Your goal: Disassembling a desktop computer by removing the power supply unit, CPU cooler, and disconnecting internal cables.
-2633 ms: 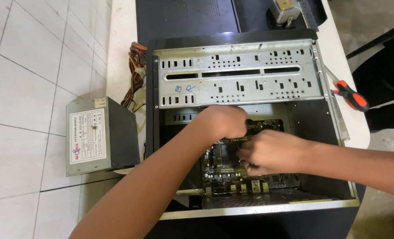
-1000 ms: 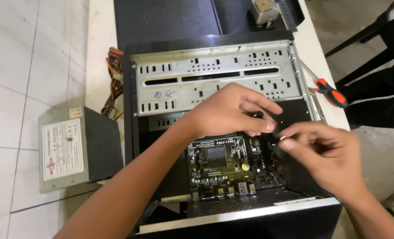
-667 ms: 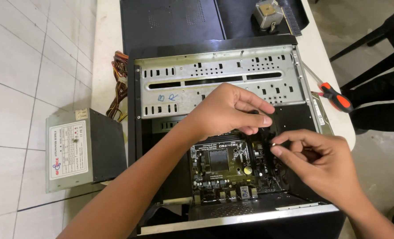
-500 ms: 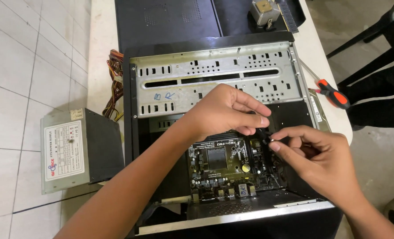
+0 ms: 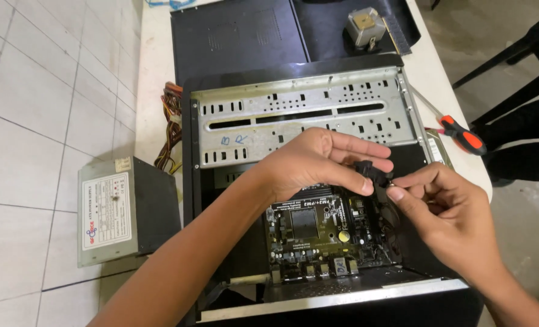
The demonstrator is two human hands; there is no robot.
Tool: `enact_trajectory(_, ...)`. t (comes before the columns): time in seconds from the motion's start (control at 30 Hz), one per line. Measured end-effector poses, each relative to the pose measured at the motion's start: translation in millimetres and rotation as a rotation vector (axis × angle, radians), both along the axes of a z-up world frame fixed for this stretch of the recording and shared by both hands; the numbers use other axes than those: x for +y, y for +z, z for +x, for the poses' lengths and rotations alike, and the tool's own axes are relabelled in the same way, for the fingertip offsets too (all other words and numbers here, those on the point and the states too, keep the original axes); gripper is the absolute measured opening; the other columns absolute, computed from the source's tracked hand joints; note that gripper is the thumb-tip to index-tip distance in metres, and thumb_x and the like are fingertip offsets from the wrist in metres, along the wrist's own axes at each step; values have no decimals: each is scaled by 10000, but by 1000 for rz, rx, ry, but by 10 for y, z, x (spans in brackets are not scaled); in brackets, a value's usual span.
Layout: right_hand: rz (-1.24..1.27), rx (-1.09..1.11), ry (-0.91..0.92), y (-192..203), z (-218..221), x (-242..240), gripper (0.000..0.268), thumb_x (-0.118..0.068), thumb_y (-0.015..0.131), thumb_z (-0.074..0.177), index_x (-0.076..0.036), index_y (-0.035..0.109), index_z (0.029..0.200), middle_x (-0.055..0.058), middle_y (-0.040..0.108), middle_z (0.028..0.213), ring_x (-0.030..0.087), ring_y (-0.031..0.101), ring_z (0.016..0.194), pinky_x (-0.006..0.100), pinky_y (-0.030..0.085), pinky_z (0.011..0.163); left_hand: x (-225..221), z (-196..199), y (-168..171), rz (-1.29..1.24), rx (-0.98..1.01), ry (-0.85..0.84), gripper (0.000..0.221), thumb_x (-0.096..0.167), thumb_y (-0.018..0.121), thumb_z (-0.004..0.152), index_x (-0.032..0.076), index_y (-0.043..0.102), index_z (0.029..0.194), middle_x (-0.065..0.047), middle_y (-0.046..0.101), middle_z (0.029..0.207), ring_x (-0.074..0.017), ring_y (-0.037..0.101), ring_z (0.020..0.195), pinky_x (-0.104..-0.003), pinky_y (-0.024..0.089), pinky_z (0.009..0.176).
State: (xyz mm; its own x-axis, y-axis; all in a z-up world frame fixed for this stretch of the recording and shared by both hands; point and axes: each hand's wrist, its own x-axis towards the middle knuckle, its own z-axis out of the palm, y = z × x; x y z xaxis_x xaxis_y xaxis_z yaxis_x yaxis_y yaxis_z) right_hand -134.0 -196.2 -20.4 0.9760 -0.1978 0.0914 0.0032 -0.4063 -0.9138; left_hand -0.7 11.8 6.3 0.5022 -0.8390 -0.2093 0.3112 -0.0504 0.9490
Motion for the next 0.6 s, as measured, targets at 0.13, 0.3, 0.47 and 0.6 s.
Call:
enact_trajectory(0.13, 8, -39, 16, 8, -8, -12, 54, -50, 742, 935, -58, 688, 942, -29, 535, 666, 43, 412, 583, 196, 333, 555, -18, -31, 98, 20, -39, 6, 550, 111, 820, 743, 100, 704, 1280, -81, 776, 1234, -192, 733, 1193, -424, 462, 1208)
enact_trajectory(0.3, -28, -39, 17, 7, -15, 14, 52, -39, 726, 954, -57, 678, 942, -31, 514, 677, 43, 409, 612, 203, 339, 590, -91, -119, 212, 251, -101, 171, 516, 288, 739, 805, 152, 743, 1303, -15, 799, 1001, -81, 657, 799, -208, 529, 738)
enact_trajectory(0.47, -20, 16, 19, -15, 9, -25, 41, -62, 733, 953, -63, 692, 960, -30, 534, 679, 39, 415, 596, 194, 332, 553, -132, -141, 131, 115, -61, 206, 720, 358, 680, 779, 97, 591, 1444, -130, 801, 1111, -163, 761, 844, -243, 632, 781)
enact_trajectory(0.6, -32, 58, -25, 72, 25, -2, 132, -165, 748, 970, -101, 654, 903, -46, 491, 654, 33, 353, 552, 201, 275, 525, -159, -197, 247, 121, 101, 116, 954, 321, 800, 511, 60, 610, 1409, -116, 757, 1273, -270, 751, 1129, -448, 570, 1125)
